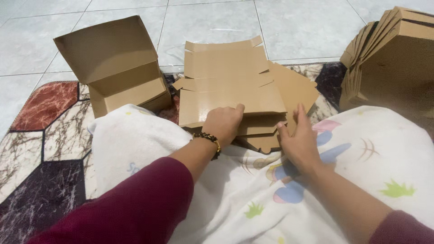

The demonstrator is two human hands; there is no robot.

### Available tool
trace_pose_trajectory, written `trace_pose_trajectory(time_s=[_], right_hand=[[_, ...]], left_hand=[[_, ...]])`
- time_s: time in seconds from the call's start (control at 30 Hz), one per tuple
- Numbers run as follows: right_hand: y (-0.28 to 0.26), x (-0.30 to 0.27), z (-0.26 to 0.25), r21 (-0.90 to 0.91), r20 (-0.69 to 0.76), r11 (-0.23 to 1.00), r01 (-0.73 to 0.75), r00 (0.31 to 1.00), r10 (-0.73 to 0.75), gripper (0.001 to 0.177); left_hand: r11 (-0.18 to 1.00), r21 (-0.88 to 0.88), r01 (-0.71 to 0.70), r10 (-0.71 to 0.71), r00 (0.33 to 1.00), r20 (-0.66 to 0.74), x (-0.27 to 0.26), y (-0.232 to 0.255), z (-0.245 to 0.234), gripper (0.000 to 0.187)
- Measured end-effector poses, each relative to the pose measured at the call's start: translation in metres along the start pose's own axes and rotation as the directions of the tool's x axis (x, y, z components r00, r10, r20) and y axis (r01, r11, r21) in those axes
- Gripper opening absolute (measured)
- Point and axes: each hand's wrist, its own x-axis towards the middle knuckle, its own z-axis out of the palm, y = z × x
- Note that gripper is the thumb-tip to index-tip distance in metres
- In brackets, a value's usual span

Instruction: The person assembles flat cardboard pieces into small rectangular boxes by folding and interlocking the tabs. Completed boxes are stacked to the left while additional flat pieces are handled from a pile on the right.

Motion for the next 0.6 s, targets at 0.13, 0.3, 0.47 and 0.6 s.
trace_pose_trajectory(time_s=[0.13, 0.3, 0.47, 0.6], right_hand=[[-0.015, -0.008, -0.003, 0.063, -0.121, 0.997, 0.049, 0.992, -0.041, 0.045], [-0.027, -0.013, 0.002, 0.167, 0.085, 0.985, 0.036, 0.995, -0.051, 0.025], [-0.029, -0.010, 0.004, 0.018, 0.133, 0.989, 0.148, 0.980, -0.150, 0.025], [-0.039, 0.009, 0.006, 0.193, 0.263, 0.932, -0.306, 0.931, 0.251, 0.032]], left_hand=[[0.996, -0.058, 0.074, -0.074, 0.997, 0.008, 0.001, -0.003, -0.002, 0.021], [0.972, -0.155, 0.175, -0.183, 0.983, -0.035, -0.003, -0.001, 0.002, 0.026], [0.880, -0.393, 0.267, -0.354, 0.921, -0.166, -0.008, -0.009, -0.005, 0.025], [0.848, -0.504, 0.163, -0.285, 0.942, -0.175, -0.028, -0.012, -0.002, 0.017]])
